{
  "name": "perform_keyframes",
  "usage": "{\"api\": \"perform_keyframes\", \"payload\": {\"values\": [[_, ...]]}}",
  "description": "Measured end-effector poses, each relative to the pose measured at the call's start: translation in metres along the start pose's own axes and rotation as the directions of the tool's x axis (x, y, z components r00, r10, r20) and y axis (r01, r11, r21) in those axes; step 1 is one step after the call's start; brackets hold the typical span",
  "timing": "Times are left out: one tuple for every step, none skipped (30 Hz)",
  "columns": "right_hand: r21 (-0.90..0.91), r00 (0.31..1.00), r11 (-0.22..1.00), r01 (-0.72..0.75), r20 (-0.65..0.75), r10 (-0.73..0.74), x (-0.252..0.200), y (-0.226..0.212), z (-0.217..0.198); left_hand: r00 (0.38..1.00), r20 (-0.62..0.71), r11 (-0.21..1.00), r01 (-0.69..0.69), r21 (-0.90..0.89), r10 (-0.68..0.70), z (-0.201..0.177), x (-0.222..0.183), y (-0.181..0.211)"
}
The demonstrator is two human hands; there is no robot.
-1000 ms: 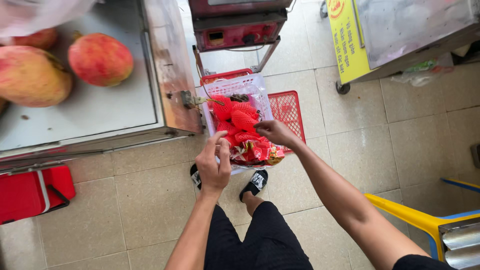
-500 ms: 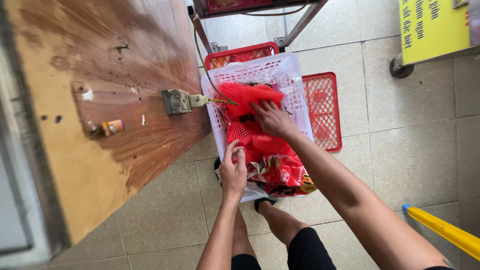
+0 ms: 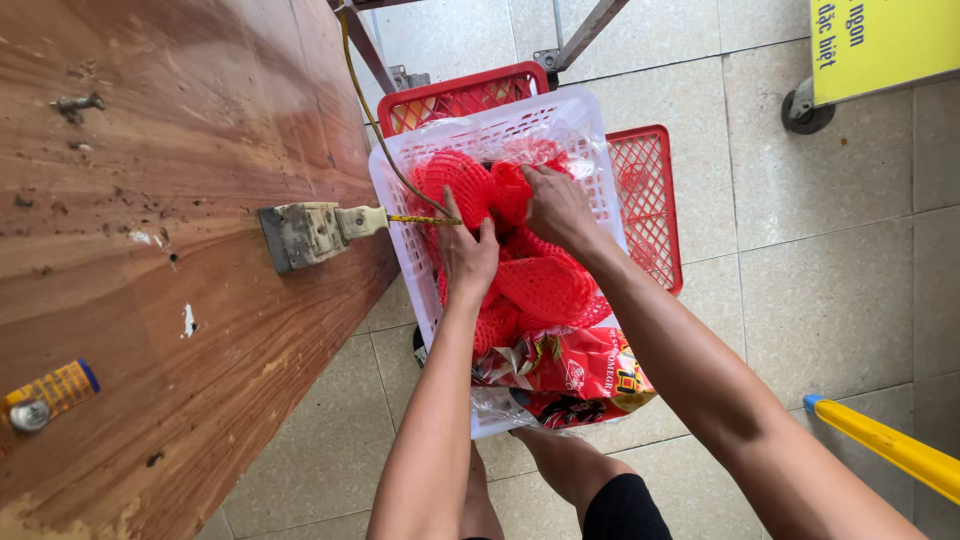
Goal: The person picks up pomegranates from a white plastic basket and places them onto a stainless steel counter and a wooden cutting board, sometimes removing red mesh protective sleeves from the fruit.
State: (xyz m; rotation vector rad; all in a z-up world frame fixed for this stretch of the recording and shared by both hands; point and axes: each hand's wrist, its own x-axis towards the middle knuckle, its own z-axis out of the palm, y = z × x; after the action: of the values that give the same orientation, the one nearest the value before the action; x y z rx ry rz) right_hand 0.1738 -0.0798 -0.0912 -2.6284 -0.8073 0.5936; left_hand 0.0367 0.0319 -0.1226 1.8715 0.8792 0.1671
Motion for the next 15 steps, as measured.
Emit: {"api": "perform_keyframes", "payload": {"values": [[0.065,0.994,0.996,0.054,-0.100,-0.048,-0.013,-0.013,-0.015,0.995,0.102,0.997,-0.028,0.078,0.020,0.012,0.003,-0.006],[0.124,0.976,0.986,0.115,-0.201,-0.088,-0.023,-0.024,-0.029,0.978,0.204,0.986,-0.065,0.153,0.032,0.029,0.003,-0.010],[0.216,0.985,0.970,0.108,-0.153,-0.076,-0.028,-0.035,-0.038,0.953,0.302,0.968,-0.106,0.226,0.034,0.046,0.002,-0.016],[0.305,0.992,0.948,0.097,-0.104,-0.068,-0.030,-0.043,-0.042,0.915,0.388,0.960,-0.198,0.199,0.108,0.060,-0.011,-0.025],[0.394,0.996,0.915,0.082,-0.053,-0.066,-0.030,-0.049,-0.039,0.865,0.468,0.943,-0.287,0.168,0.179,0.074,-0.032,-0.034],[0.396,0.987,0.906,0.151,-0.006,-0.162,-0.025,-0.055,-0.030,0.839,0.429,0.894,-0.426,0.138,0.334,0.091,-0.050,-0.039],[0.404,0.966,0.889,0.218,0.042,-0.256,-0.019,-0.058,-0.014,0.790,0.384,0.823,-0.556,0.117,0.479,0.104,-0.064,-0.044],[0.414,0.934,0.865,0.282,0.089,-0.346,-0.012,-0.057,0.003,0.789,0.397,0.824,-0.553,0.124,0.470,0.111,-0.075,-0.047],[0.389,0.927,0.877,0.282,0.125,-0.353,-0.005,-0.053,0.023,0.787,0.411,0.824,-0.552,0.132,0.461,0.114,-0.087,-0.046],[0.363,0.920,0.888,0.283,0.161,-0.359,0.005,-0.049,0.042,0.784,0.425,0.824,-0.550,0.139,0.452,0.112,-0.094,-0.044],[0.333,0.911,0.898,0.287,0.195,-0.364,0.015,-0.042,0.057,0.779,0.436,0.822,-0.553,0.137,0.451,0.108,-0.097,-0.039],[0.261,0.949,0.929,0.262,0.105,-0.298,0.023,-0.034,0.070,0.773,0.446,0.820,-0.556,0.134,0.451,0.101,-0.098,-0.032],[0.194,0.972,0.954,0.228,0.011,-0.234,0.029,-0.028,0.079,0.768,0.457,0.820,-0.557,0.133,0.448,0.093,-0.099,-0.025],[0.130,0.981,0.974,0.185,-0.088,-0.174,0.035,-0.023,0.085,0.752,0.544,0.830,-0.532,0.169,0.372,0.086,-0.097,-0.017],[0.129,0.986,0.979,0.156,-0.072,-0.147,0.037,-0.019,0.087,0.726,0.626,0.836,-0.508,0.209,0.284,0.076,-0.095,-0.011]]}}
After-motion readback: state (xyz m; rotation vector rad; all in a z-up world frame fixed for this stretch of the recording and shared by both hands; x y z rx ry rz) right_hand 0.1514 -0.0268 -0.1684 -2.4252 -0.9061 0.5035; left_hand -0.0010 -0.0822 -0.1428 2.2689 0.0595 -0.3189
